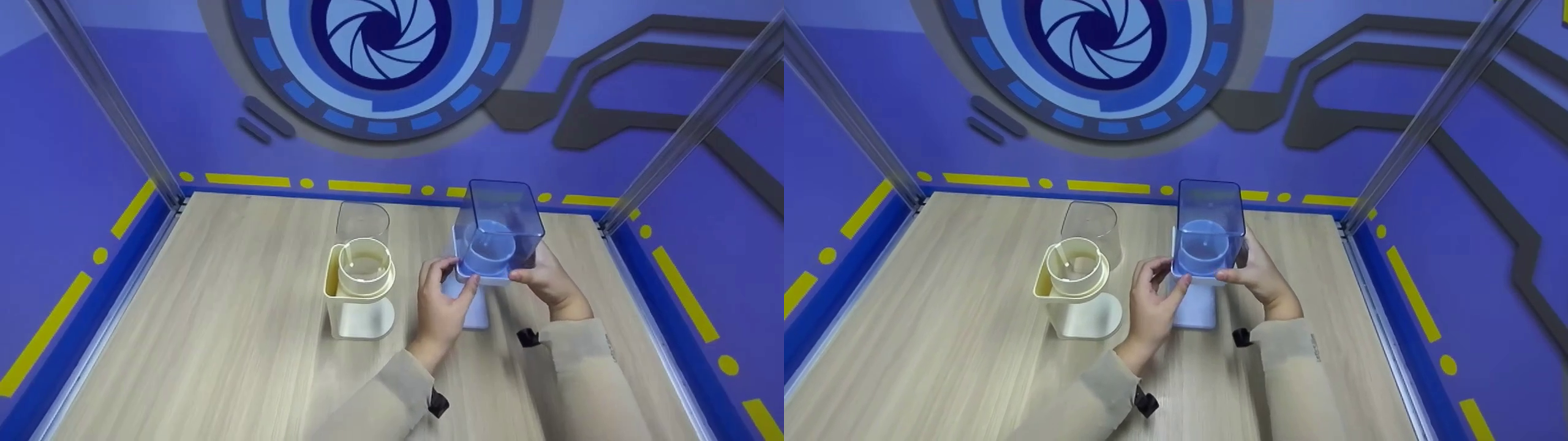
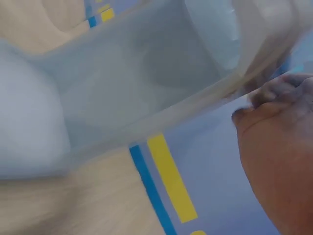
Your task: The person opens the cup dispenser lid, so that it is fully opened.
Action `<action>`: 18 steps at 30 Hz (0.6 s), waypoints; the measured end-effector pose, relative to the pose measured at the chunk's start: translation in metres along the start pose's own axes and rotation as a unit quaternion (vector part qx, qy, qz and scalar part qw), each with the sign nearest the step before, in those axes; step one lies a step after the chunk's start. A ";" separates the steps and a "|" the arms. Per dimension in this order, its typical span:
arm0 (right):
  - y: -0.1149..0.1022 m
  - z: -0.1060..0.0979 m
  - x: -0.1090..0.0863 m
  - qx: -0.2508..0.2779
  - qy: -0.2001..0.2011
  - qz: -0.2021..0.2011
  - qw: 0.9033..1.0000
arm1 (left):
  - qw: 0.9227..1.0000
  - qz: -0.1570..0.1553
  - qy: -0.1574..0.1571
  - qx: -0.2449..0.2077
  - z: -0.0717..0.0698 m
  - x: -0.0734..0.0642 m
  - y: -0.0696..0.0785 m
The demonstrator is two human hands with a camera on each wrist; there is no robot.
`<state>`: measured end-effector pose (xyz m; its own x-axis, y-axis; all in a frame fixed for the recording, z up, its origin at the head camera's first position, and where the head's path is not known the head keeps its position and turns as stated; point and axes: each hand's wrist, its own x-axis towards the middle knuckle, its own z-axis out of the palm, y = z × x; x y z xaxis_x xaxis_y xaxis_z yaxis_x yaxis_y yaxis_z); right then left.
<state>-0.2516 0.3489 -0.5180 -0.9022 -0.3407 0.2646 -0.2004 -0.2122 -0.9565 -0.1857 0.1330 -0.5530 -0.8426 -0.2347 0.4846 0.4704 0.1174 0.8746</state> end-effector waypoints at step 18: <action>-0.042 0.108 -0.003 -0.046 0.369 -0.066 0.926 | 0.982 -0.109 -0.128 -0.089 -0.001 0.062 0.007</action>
<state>-0.1991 0.2601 -0.4649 -0.8763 0.4077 0.2568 -0.3287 -0.1162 -0.9372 -0.2348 0.1186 -0.5166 -0.9559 0.0184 0.2931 0.2905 -0.0852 0.9531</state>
